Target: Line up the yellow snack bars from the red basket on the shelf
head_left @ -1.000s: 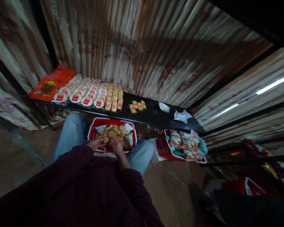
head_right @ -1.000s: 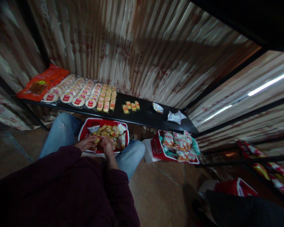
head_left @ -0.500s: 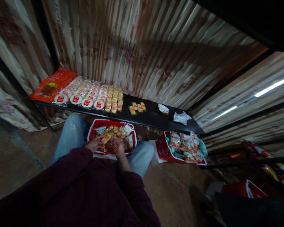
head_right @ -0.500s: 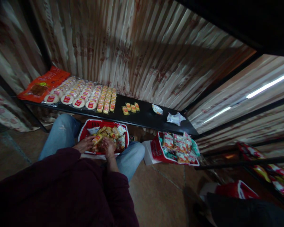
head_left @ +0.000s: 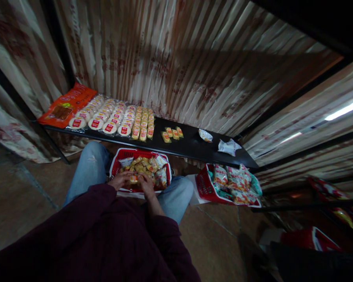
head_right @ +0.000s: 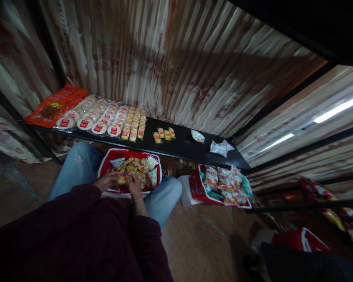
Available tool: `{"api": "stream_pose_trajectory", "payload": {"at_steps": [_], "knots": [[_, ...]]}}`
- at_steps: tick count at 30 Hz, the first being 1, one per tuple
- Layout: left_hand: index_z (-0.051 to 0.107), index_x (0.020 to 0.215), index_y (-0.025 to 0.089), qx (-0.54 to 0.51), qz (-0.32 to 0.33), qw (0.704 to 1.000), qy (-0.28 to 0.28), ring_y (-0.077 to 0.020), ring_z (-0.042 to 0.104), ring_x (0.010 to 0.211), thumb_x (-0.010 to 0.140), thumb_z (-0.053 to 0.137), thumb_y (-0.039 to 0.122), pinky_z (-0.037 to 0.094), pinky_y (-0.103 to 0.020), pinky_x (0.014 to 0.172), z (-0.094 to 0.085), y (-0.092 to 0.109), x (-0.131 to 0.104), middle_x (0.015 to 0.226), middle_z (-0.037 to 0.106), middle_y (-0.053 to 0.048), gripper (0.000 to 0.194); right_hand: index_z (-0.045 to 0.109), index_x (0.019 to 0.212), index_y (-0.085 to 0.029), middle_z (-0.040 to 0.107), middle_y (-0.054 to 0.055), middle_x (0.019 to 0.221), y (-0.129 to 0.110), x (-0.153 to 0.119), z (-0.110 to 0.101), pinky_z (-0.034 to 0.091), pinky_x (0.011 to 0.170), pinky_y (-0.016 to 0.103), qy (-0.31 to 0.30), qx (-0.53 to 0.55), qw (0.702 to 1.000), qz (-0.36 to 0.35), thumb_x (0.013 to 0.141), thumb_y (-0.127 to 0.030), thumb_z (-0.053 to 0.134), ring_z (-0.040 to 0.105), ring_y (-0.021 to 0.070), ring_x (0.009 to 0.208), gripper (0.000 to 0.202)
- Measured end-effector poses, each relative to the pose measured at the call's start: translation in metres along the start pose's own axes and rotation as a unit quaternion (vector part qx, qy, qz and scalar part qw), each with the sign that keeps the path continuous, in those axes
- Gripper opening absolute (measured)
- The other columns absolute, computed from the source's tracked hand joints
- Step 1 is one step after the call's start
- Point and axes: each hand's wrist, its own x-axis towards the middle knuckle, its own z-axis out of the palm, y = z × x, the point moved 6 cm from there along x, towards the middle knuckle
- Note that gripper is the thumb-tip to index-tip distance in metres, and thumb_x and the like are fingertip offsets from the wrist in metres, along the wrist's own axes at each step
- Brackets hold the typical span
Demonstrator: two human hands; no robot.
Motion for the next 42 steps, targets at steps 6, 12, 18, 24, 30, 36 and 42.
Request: {"api": "stream_pose_trajectory", "payload": {"at_steps": [6, 12, 18, 24, 30, 36, 42], "knots": [[0.059, 0.089, 0.017, -0.072, 0.014, 0.997, 0.029, -0.0137, 0.066, 0.078, 0.074, 0.067, 0.012, 0.052, -0.027, 0.078, -0.008, 0.008, 0.000, 0.082, 0.068, -0.004, 0.018, 0.063, 0.084, -0.023, 0.068, 0.002, 0.092, 0.010, 0.007, -0.001, 0.053, 0.075, 0.036, 0.023, 0.027, 0.999, 0.001, 0.059, -0.038, 0.070, 0.063, 0.0205, 0.086, 0.029], [0.053, 0.096, 0.017, -0.106, 0.009, 0.994, 0.018, -0.0139, 0.068, 0.077, 0.073, 0.064, 0.004, 0.053, -0.031, 0.083, 0.000, 0.008, -0.003, 0.081, 0.068, -0.004, 0.028, 0.066, 0.092, -0.022, 0.068, 0.004, 0.101, 0.011, 0.005, 0.004, 0.052, 0.082, 0.038, -0.030, 0.103, 0.994, 0.001, 0.055, -0.033, 0.074, 0.064, 0.0210, 0.090, 0.039], [0.054, 0.106, 0.019, -0.131, 0.009, 0.991, 0.032, -0.0127, 0.066, 0.083, 0.072, 0.063, 0.002, 0.049, -0.028, 0.085, -0.003, 0.009, -0.003, 0.089, 0.067, -0.004, 0.039, 0.070, 0.090, -0.022, 0.069, 0.004, 0.101, 0.006, -0.002, 0.011, 0.051, 0.087, 0.039, -0.070, 0.100, 0.992, 0.028, 0.056, -0.032, 0.076, 0.064, 0.0201, 0.090, 0.037], [0.062, 0.092, 0.015, -0.115, 0.000, 0.993, 0.015, -0.0157, 0.065, 0.088, 0.070, 0.067, 0.005, 0.047, -0.029, 0.087, -0.004, 0.008, -0.003, 0.092, 0.067, -0.008, 0.025, 0.071, 0.092, -0.020, 0.070, 0.006, 0.097, -0.001, -0.006, 0.012, 0.050, 0.087, 0.040, -0.078, 0.091, 0.992, 0.029, 0.058, -0.032, 0.075, 0.064, 0.0214, 0.092, 0.037], [0.062, 0.091, 0.014, -0.109, -0.005, 0.994, 0.019, -0.0130, 0.065, 0.079, 0.073, 0.062, 0.002, 0.049, -0.026, 0.079, -0.004, 0.006, -0.001, 0.086, 0.067, -0.007, 0.021, 0.070, 0.096, -0.020, 0.070, 0.007, 0.102, -0.007, -0.008, 0.013, 0.048, 0.089, 0.040, -0.095, 0.083, 0.992, 0.030, 0.062, -0.033, 0.072, 0.063, 0.0223, 0.098, 0.037], [0.059, 0.095, 0.016, -0.114, -0.005, 0.993, 0.030, -0.0113, 0.064, 0.070, 0.076, 0.059, 0.003, 0.050, -0.021, 0.063, -0.003, 0.004, 0.000, 0.082, 0.067, -0.004, 0.023, 0.069, 0.102, -0.021, 0.071, 0.008, 0.106, -0.010, -0.011, 0.018, 0.047, 0.090, 0.037, -0.129, 0.080, 0.987, 0.045, 0.063, -0.034, 0.074, 0.062, 0.0230, 0.105, 0.040], [0.058, 0.095, 0.014, -0.120, -0.008, 0.992, 0.034, -0.0104, 0.063, 0.064, 0.075, 0.056, 0.000, 0.051, -0.021, 0.062, -0.004, 0.004, 0.000, 0.077, 0.066, -0.002, 0.024, 0.070, 0.099, -0.021, 0.072, 0.007, 0.100, -0.011, -0.012, 0.022, 0.047, 0.090, 0.036, -0.147, 0.092, 0.984, 0.045, 0.065, -0.033, 0.074, 0.065, 0.0215, 0.100, 0.037]]}}
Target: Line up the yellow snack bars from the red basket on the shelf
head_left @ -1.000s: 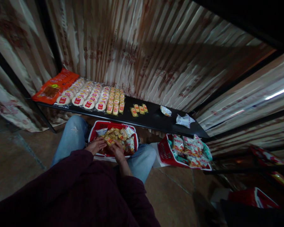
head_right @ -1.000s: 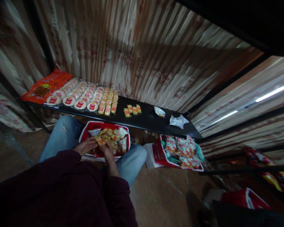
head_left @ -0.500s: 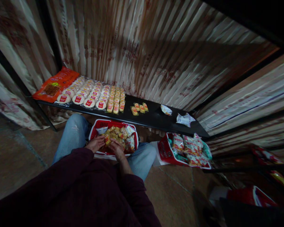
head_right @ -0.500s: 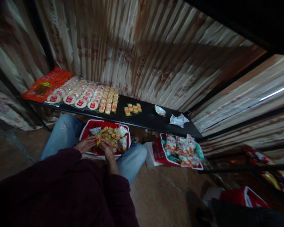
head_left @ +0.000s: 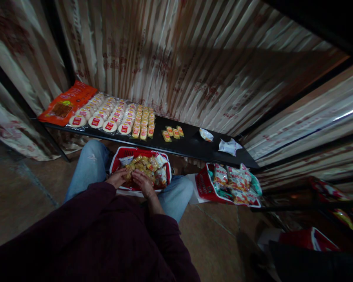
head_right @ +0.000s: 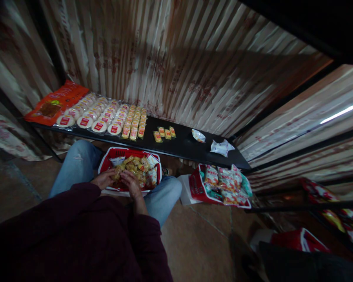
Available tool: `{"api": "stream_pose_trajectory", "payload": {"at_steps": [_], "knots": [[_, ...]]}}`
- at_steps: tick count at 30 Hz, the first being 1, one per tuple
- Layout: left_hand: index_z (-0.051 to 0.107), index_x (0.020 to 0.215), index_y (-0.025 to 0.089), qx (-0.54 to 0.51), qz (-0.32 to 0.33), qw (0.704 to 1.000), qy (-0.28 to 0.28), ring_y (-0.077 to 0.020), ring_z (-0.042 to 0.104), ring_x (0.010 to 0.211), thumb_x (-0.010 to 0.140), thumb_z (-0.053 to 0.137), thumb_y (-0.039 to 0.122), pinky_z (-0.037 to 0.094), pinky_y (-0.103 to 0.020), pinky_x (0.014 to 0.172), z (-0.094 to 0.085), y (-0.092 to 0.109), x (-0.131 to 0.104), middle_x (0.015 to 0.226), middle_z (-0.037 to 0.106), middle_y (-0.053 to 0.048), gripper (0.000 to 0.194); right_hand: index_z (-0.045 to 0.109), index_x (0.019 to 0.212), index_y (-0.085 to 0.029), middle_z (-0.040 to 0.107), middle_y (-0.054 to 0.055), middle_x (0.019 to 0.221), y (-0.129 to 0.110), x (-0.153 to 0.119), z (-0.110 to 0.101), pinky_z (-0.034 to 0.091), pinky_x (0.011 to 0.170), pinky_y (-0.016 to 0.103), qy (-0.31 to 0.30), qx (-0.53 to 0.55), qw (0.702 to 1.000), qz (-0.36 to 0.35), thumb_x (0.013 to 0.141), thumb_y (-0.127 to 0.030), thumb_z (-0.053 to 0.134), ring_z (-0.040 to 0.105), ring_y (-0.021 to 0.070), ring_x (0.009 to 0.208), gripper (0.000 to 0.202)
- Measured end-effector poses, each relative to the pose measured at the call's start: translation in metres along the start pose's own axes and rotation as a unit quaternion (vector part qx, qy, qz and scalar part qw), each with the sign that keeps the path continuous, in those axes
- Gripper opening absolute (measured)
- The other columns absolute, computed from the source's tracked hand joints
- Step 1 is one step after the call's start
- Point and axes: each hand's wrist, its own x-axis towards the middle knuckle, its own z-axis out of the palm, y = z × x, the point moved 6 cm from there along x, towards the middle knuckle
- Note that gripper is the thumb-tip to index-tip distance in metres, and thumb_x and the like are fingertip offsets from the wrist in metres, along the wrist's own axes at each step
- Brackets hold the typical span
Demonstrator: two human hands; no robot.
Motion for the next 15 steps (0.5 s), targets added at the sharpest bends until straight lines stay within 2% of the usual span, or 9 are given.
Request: {"api": "stream_pose_trajectory", "payload": {"at_steps": [8, 15], "knots": [[0.058, 0.093, 0.013, -0.008, -0.012, 1.000, -0.010, -0.0123, 0.064, 0.063, 0.078, 0.051, 0.006, 0.053, -0.024, 0.061, 0.003, 0.003, -0.005, 0.075, 0.066, -0.003, 0.017, 0.069, 0.103, -0.021, 0.071, 0.008, 0.105, 0.002, 0.001, -0.005, 0.047, 0.087, 0.037, 0.004, -0.026, 1.000, -0.001, 0.065, -0.040, 0.072, 0.064, 0.0227, 0.099, 0.043], [0.055, 0.104, 0.017, 0.002, -0.042, 0.999, -0.024, -0.0162, 0.066, 0.068, 0.082, 0.052, 0.012, 0.056, -0.039, 0.074, 0.007, 0.002, -0.013, 0.078, 0.068, -0.003, 0.024, 0.067, 0.106, -0.021, 0.070, 0.009, 0.109, 0.003, 0.000, -0.005, 0.049, 0.082, 0.035, -0.004, -0.041, 0.999, 0.006, 0.065, -0.042, 0.071, 0.064, 0.0243, 0.100, 0.046]]}}
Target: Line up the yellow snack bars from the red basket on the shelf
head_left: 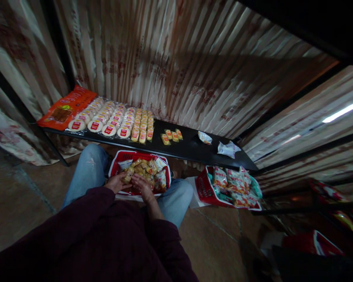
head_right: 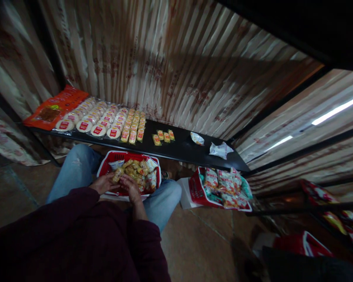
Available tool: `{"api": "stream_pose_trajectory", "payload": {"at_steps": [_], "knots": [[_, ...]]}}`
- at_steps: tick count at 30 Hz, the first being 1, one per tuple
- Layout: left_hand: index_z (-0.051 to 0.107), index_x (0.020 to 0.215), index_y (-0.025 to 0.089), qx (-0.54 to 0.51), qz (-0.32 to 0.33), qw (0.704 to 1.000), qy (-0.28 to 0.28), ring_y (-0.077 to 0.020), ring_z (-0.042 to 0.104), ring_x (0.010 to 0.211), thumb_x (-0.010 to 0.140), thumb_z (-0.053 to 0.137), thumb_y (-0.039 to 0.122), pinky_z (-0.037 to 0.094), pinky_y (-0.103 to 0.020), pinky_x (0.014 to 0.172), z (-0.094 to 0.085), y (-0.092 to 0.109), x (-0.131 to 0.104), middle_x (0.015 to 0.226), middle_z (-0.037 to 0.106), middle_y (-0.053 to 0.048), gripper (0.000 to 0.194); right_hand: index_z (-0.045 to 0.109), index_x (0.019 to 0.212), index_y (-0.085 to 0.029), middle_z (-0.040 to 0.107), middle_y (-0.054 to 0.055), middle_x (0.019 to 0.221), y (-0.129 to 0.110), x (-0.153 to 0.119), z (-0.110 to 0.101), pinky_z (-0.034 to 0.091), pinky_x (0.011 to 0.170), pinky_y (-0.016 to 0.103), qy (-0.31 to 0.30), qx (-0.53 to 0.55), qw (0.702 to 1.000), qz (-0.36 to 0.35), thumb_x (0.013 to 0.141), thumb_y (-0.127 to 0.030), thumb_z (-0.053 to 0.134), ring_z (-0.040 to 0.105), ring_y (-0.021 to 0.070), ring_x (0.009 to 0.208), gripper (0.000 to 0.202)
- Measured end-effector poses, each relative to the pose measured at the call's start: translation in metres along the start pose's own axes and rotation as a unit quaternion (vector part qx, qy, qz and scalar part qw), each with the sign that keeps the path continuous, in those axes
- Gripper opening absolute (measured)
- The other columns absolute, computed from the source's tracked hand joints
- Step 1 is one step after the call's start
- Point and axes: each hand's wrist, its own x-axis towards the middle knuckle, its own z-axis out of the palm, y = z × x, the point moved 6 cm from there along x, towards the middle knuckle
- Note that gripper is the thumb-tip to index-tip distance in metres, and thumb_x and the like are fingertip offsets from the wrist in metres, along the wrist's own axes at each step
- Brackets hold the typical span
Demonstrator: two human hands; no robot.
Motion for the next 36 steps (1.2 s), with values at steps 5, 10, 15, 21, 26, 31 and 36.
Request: {"api": "stream_pose_trajectory", "payload": {"at_steps": [5, 10, 15, 21, 26, 31, 36], "knots": [[0.055, 0.115, 0.019, 0.004, -0.011, 1.000, -0.006, -0.0174, 0.066, 0.068, 0.082, 0.057, 0.020, 0.055, -0.041, 0.076, 0.001, -0.001, -0.001, 0.079, 0.067, -0.002, 0.033, 0.069, 0.102, -0.022, 0.070, 0.008, 0.108, -0.002, -0.001, 0.002, 0.050, 0.080, 0.036, 0.006, -0.018, 1.000, 0.000, 0.063, -0.045, 0.072, 0.064, 0.0261, 0.101, 0.046], [0.052, 0.124, 0.023, 0.010, -0.007, 0.999, -0.045, -0.0165, 0.066, 0.074, 0.079, 0.059, 0.018, 0.053, -0.038, 0.078, 0.004, -0.002, 0.000, 0.087, 0.068, -0.003, 0.045, 0.069, 0.099, -0.020, 0.071, 0.007, 0.099, -0.001, 0.000, -0.001, 0.050, 0.079, 0.035, 0.027, -0.015, 0.999, -0.010, 0.062, -0.046, 0.071, 0.065, 0.0232, 0.092, 0.045], [0.054, 0.123, 0.020, 0.034, 0.024, 0.998, -0.039, -0.0150, 0.066, 0.078, 0.078, 0.056, 0.010, 0.051, -0.029, 0.075, -0.002, -0.002, 0.007, 0.095, 0.069, -0.005, 0.045, 0.069, 0.093, -0.020, 0.070, 0.005, 0.091, 0.001, 0.002, -0.003, 0.050, 0.074, 0.033, 0.043, -0.031, 0.998, -0.019, 0.064, -0.049, 0.069, 0.063, 0.0184, 0.080, 0.041], [0.057, 0.118, 0.014, 0.035, 0.058, 0.997, -0.020, -0.0134, 0.065, 0.080, 0.076, 0.059, 0.008, 0.049, -0.023, 0.071, -0.011, -0.001, 0.017, 0.103, 0.068, -0.009, 0.042, 0.066, 0.102, -0.021, 0.069, 0.004, 0.088, 0.007, 0.005, -0.005, 0.050, 0.072, 0.032, 0.075, -0.009, 0.997, -0.016, 0.061, -0.045, 0.071, 0.064, 0.0176, 0.077, 0.048], [0.057, 0.118, 0.019, 0.057, 0.045, 0.996, -0.051, -0.0171, 0.064, 0.092, 0.072, 0.065, 0.011, 0.050, -0.030, 0.078, -0.012, -0.006, 0.021, 0.123, 0.059, -0.010, 0.047, 0.065, 0.106, -0.023, 0.070, 0.004, 0.092, 0.010, 0.008, -0.008, 0.051, 0.069, 0.033, 0.080, -0.047, 0.996, -0.016, 0.059, -0.042, 0.072, 0.064, 0.0191, 0.076, 0.052], [0.057, 0.115, 0.021, 0.079, 0.019, 0.994, -0.073, -0.0205, 0.059, 0.104, 0.071, 0.066, 0.014, 0.049, -0.037, 0.085, -0.009, -0.009, 0.018, 0.132, 0.053, -0.009, 0.046, 0.065, 0.109, -0.025, 0.069, 0.004, 0.097, 0.013, 0.012, -0.013, 0.052, 0.066, 0.032, 0.081, -0.109, 0.990, -0.026, 0.063, -0.040, 0.068, 0.063, 0.0204, 0.082, 0.048], [0.058, 0.115, 0.020, 0.069, 0.013, 0.994, -0.084, -0.0222, 0.059, 0.107, 0.071, 0.065, 0.012, 0.049, -0.041, 0.090, -0.004, -0.008, 0.013, 0.129, 0.055, -0.011, 0.045, 0.061, 0.114, -0.025, 0.070, 0.004, 0.099, 0.013, 0.014, -0.011, 0.052, 0.071, 0.032, 0.059, -0.133, 0.988, -0.059, 0.068, -0.038, 0.063, 0.064, 0.0194, 0.084, 0.047]]}}
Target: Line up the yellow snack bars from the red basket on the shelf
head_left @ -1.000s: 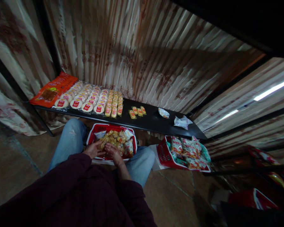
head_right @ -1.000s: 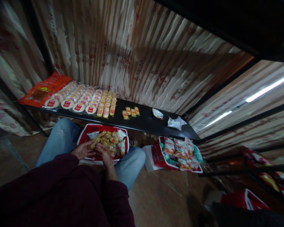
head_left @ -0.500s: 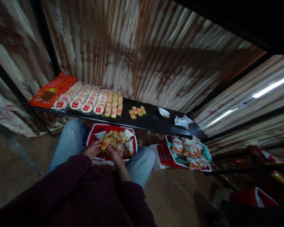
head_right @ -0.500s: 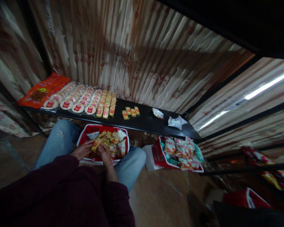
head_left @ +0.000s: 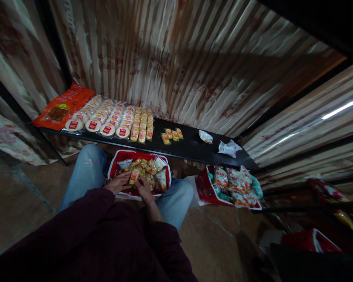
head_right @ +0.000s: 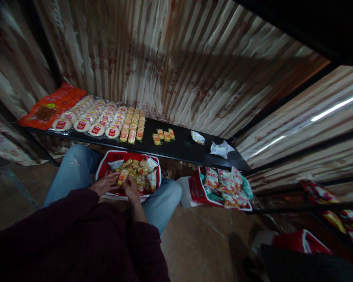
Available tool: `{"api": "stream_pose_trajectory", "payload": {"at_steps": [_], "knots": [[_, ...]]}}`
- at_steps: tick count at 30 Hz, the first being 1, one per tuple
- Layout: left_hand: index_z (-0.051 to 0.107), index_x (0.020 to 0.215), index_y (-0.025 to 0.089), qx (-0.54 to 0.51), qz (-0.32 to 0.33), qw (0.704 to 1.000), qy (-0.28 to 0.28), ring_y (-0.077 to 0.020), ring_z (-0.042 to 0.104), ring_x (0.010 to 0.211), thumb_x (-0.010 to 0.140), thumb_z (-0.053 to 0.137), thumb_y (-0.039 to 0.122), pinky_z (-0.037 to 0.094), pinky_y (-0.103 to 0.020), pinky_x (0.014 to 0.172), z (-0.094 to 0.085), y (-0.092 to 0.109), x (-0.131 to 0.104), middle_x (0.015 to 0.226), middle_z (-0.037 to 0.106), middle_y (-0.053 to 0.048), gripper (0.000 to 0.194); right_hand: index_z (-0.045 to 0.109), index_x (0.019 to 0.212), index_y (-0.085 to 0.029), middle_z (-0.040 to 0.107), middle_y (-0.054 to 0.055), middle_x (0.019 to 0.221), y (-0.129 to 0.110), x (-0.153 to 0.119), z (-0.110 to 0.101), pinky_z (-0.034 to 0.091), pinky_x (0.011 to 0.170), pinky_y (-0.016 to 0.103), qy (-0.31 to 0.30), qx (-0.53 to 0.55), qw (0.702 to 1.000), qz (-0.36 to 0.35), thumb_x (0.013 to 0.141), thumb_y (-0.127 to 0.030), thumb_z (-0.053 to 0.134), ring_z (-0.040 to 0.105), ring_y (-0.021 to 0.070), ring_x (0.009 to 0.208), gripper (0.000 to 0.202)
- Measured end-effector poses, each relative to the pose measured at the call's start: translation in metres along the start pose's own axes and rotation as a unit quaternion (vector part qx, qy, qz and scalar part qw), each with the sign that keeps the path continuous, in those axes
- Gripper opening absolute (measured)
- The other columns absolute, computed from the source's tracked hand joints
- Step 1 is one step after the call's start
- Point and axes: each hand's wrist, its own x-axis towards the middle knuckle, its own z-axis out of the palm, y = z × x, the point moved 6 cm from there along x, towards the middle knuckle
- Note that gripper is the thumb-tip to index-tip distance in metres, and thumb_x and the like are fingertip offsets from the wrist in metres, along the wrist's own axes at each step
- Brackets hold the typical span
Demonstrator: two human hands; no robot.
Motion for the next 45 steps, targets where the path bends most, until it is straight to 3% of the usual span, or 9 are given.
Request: {"api": "stream_pose_trajectory", "payload": {"at_steps": [7, 14, 22, 25, 29, 33, 39, 45], "knots": [[0.062, 0.108, 0.018, -0.013, 0.017, 1.000, 0.013, -0.0203, 0.061, 0.102, 0.069, 0.066, 0.009, 0.049, -0.040, 0.092, 0.007, 0.004, -0.004, 0.136, 0.049, -0.011, 0.040, 0.063, 0.099, -0.022, 0.069, 0.003, 0.097, -0.006, 0.001, -0.011, 0.051, 0.082, 0.035, 0.081, -0.006, 0.995, -0.052, 0.070, -0.035, 0.061, 0.062, 0.0212, 0.092, 0.032], [0.066, 0.104, 0.019, 0.011, 0.022, 0.999, 0.034, -0.0191, 0.062, 0.099, 0.068, 0.070, 0.013, 0.050, -0.035, 0.089, 0.010, 0.005, -0.002, 0.125, 0.059, -0.010, 0.036, 0.066, 0.097, -0.023, 0.070, 0.004, 0.095, -0.014, 0.002, -0.011, 0.050, 0.084, 0.036, 0.087, -0.021, 0.993, -0.075, 0.070, -0.036, 0.063, 0.063, 0.0227, 0.091, 0.030], [0.067, 0.105, 0.020, 0.040, 0.029, 0.998, 0.025, -0.0240, 0.055, 0.112, 0.062, 0.073, 0.019, 0.050, -0.035, 0.088, 0.015, 0.006, 0.003, 0.139, 0.048, -0.009, 0.043, 0.067, 0.099, -0.019, 0.071, 0.007, 0.097, -0.021, 0.004, -0.013, 0.048, 0.087, 0.037, 0.100, -0.041, 0.989, -0.104, 0.073, -0.037, 0.061, 0.063, 0.0245, 0.092, 0.032], [0.066, 0.107, 0.020, 0.088, 0.068, 0.994, 0.018, -0.0263, 0.053, 0.115, 0.061, 0.075, 0.025, 0.049, -0.034, 0.087, 0.019, 0.010, 0.008, 0.130, 0.056, -0.009, 0.047, 0.066, 0.101, -0.020, 0.071, 0.007, 0.099, -0.032, 0.001, -0.013, 0.048, 0.087, 0.037, 0.114, -0.043, 0.985, -0.125, 0.075, -0.037, 0.060, 0.063, 0.0245, 0.094, 0.032], [0.064, 0.111, 0.019, 0.165, 0.123, 0.978, -0.009, -0.0255, 0.059, 0.104, 0.060, 0.075, 0.027, 0.046, -0.033, 0.087, 0.031, 0.015, 0.014, 0.102, 0.068, -0.007, 0.052, 0.066, 0.101, -0.022, 0.070, 0.006, 0.101, -0.041, -0.003, -0.018, 0.046, 0.090, 0.037, 0.144, -0.055, 0.979, -0.136, 0.075, -0.037, 0.060, 0.063, 0.0246, 0.096, 0.031], [0.066, 0.106, 0.018, 0.202, 0.153, 0.967, 0.029, -0.0249, 0.060, 0.098, 0.061, 0.072, 0.021, 0.044, -0.035, 0.090, 0.036, 0.019, 0.015, 0.096, 0.068, -0.007, 0.046, 0.067, 0.102, -0.023, 0.070, 0.007, 0.102, -0.044, -0.004, -0.020, 0.047, 0.090, 0.038, 0.156, -0.055, 0.976, -0.138, 0.074, -0.038, 0.063, 0.062, 0.0267, 0.099, 0.033], [0.068, 0.100, 0.021, 0.244, 0.248, 0.937, 0.038, -0.0266, 0.056, 0.105, 0.063, 0.069, 0.018, 0.039, -0.037, 0.099, 0.057, 0.043, 0.008, 0.114, 0.062, -0.009, 0.037, 0.064, 0.107, -0.024, 0.069, 0.007, 0.105, -0.056, 0.002, -0.023, 0.047, 0.092, 0.038, 0.169, -0.069, 0.973, -0.140, 0.074, -0.038, 0.062, 0.062, 0.0255, 0.102, 0.036], [0.069, 0.101, 0.023, 0.302, 0.308, 0.901, 0.035, -0.0249, 0.053, 0.107, 0.069, 0.060, 0.015, 0.035, -0.038, 0.102, 0.087, 0.076, 0.005, 0.107, 0.061, -0.007, 0.035, 0.060, 0.109, -0.023, 0.067, 0.007, 0.109, -0.089, 0.013, -0.032, 0.045, 0.094, 0.036, 0.182, -0.082, 0.963, -0.179, 0.078, -0.035, 0.058, 0.062, 0.0227, 0.101, 0.034]]}}
